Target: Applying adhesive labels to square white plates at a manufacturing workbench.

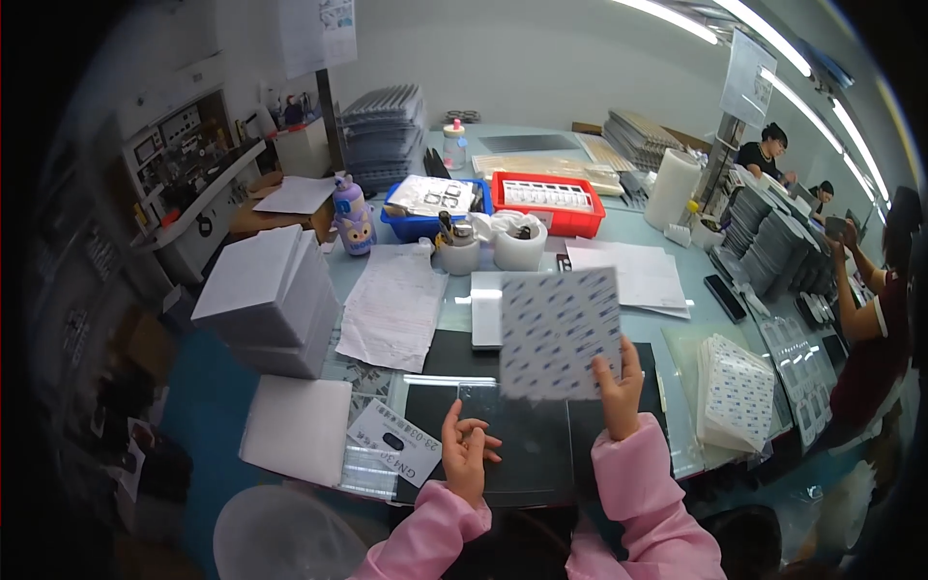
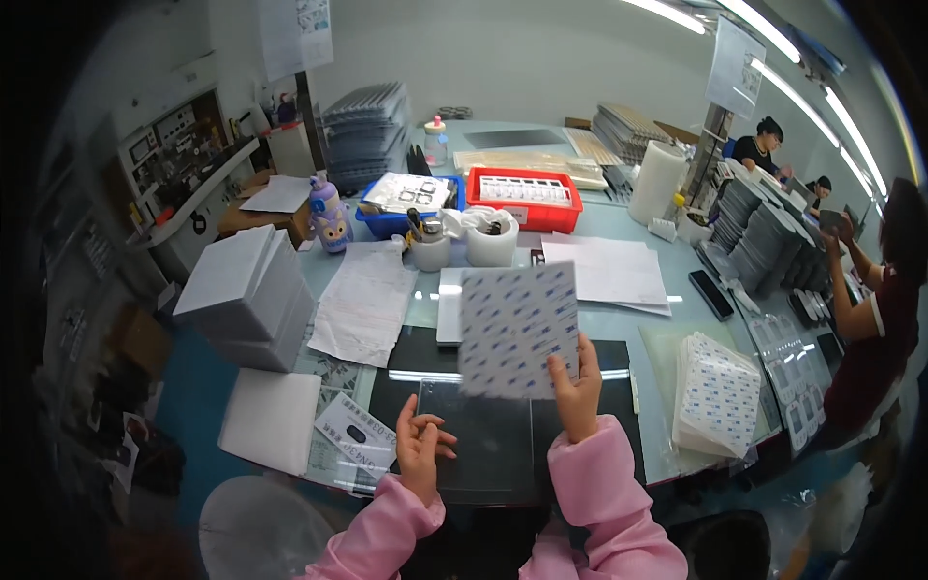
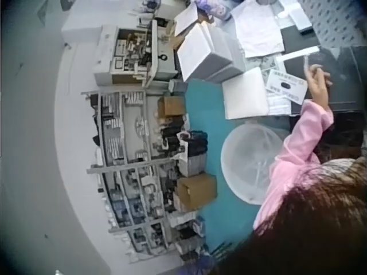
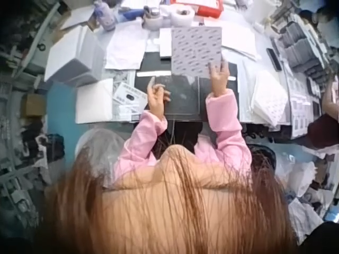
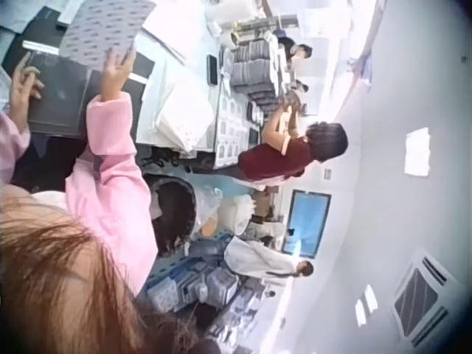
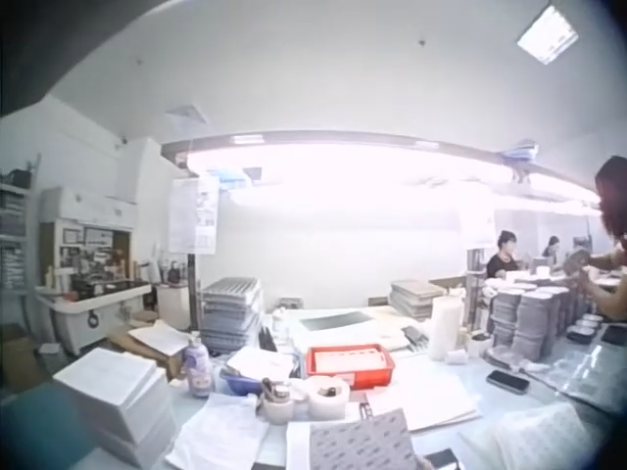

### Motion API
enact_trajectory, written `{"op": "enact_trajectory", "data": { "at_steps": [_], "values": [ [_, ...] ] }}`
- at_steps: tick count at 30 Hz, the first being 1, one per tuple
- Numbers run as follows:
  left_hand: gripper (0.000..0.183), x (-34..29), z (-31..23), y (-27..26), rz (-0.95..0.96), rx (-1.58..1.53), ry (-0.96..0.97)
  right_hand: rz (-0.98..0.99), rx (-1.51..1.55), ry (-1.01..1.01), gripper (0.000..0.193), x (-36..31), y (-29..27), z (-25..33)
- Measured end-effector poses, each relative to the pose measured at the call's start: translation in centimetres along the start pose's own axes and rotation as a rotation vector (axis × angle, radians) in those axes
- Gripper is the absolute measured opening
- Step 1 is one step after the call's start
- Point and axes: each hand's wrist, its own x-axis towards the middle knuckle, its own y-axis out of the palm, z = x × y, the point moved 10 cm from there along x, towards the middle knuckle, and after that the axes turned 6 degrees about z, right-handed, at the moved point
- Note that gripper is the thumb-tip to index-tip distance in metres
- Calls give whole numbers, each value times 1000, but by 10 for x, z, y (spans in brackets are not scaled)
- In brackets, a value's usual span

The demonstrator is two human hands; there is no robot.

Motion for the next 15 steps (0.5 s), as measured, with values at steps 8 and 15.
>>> {"op": "enact_trajectory", "data": {
  "at_steps": [8,15],
  "values": [
    [34,-2,7,14,126,114,-29,-31,-894,-634,44,46,104,91],
    [32,0,17,16,135,142,-63,252,-683,-427,52,40,143,-46]
  ]
}}
